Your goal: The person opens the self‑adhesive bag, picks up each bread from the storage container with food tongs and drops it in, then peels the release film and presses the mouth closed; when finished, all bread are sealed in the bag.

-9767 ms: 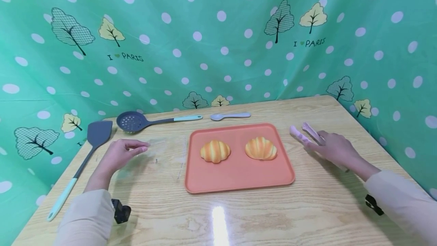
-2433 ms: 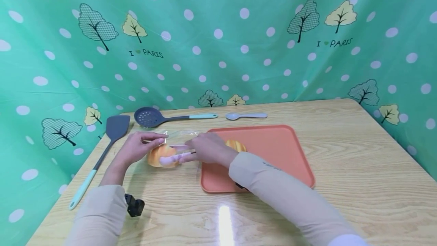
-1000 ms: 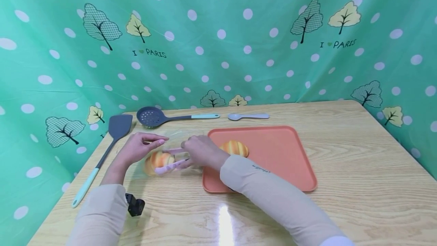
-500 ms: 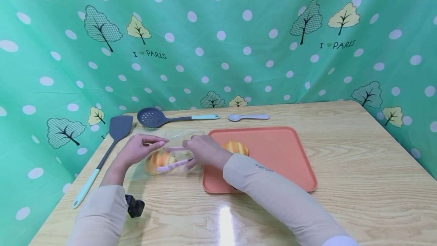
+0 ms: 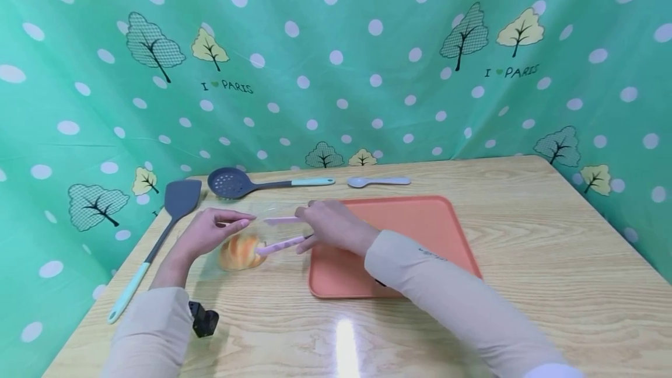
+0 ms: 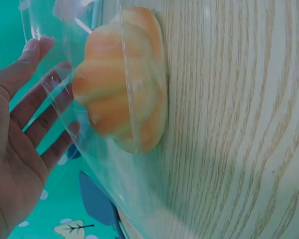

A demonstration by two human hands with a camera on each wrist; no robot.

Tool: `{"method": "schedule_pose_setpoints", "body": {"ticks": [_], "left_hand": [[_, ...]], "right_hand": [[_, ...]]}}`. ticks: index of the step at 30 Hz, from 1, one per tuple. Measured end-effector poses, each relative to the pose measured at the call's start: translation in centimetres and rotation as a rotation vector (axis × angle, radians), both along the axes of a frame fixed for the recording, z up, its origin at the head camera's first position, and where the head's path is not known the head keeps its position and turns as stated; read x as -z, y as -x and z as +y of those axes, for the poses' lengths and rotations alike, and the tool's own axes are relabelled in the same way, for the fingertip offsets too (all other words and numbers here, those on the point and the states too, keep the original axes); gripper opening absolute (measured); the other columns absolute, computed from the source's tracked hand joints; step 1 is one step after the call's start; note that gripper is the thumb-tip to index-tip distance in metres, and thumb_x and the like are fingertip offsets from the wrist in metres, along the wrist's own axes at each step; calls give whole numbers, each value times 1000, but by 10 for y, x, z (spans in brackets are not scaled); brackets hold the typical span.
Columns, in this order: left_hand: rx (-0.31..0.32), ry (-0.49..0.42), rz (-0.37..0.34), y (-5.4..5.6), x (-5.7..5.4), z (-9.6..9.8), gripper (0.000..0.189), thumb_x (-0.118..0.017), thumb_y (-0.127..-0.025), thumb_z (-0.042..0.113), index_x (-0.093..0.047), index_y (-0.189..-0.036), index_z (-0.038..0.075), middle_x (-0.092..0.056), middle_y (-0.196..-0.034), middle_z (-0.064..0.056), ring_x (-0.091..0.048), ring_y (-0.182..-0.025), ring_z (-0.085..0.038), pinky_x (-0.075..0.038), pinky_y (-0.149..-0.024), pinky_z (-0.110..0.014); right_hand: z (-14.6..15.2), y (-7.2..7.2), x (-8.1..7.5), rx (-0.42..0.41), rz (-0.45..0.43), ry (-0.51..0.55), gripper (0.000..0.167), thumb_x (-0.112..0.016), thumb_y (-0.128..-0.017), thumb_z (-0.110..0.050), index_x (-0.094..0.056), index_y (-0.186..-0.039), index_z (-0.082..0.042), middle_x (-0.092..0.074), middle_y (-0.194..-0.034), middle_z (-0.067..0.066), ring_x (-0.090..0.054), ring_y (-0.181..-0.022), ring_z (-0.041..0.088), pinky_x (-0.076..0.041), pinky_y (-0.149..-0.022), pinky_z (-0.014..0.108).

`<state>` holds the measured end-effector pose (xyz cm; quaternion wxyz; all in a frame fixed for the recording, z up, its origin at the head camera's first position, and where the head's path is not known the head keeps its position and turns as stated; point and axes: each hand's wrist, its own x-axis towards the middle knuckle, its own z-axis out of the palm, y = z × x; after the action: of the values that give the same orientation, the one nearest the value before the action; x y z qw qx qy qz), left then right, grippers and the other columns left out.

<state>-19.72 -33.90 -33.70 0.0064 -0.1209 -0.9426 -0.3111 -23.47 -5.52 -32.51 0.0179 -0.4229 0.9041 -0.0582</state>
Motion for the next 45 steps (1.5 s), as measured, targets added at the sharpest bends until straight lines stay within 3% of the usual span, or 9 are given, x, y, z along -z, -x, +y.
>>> {"method": "schedule_pose_setpoints", "body": {"ticks": [5,15,24,30,37,45], "left_hand": [[-3,15,4,0,1,1,28,-65,-102,25,-75,-121,7,-71,-122,-16,-65,-115,-37,-56,-91,-49],[-12,15,-7,1,3,3,28,-66,-101,24,-75,-122,6,-72,-122,-16,-66,-113,-37,-56,-90,-49],[-30,25,-27,0,2,3,32,-65,-102,27,-74,-123,5,-70,-123,-18,-64,-115,-40,-55,-92,-53],[-26,23,-23,0,3,3,32,-65,-102,28,-74,-122,6,-70,-123,-17,-65,-115,-39,-55,-91,-49],[-18,23,-16,0,2,4,32,-65,-102,27,-74,-123,5,-70,-124,-17,-65,-114,-39,-55,-88,-46],[-14,35,-15,-1,1,5,31,-65,-102,27,-74,-122,6,-70,-123,-18,-66,-112,-40,-56,-88,-49]], "right_hand": [[18,0,-8,33,-25,21,65,-81,-78,-55,-70,-125,-12,-65,-92,-1,-57,-78,14,-48,-67,27],[47,-4,-21,35,43,19,65,-78,-81,-59,-69,-126,-13,-66,-94,1,-57,-77,15,-46,-63,29],[75,-11,-34,101,61,-11,66,-73,-85,-63,-64,-135,-20,-65,-102,0,-56,-76,14,-46,-61,27],[103,-12,-35,122,78,35,66,-76,-86,-58,-63,-138,-19,-68,-116,5,-61,-80,16,-47,-61,29],[138,-11,-33,115,94,86,67,-76,-87,-54,-62,-139,-14,-69,-105,8,-58,-73,16,-50,-62,31],[170,-10,-28,155,62,87,67,-76,-87,-54,-63,-139,-13,-66,-104,9,-59,-73,15,-52,-66,34]]}}
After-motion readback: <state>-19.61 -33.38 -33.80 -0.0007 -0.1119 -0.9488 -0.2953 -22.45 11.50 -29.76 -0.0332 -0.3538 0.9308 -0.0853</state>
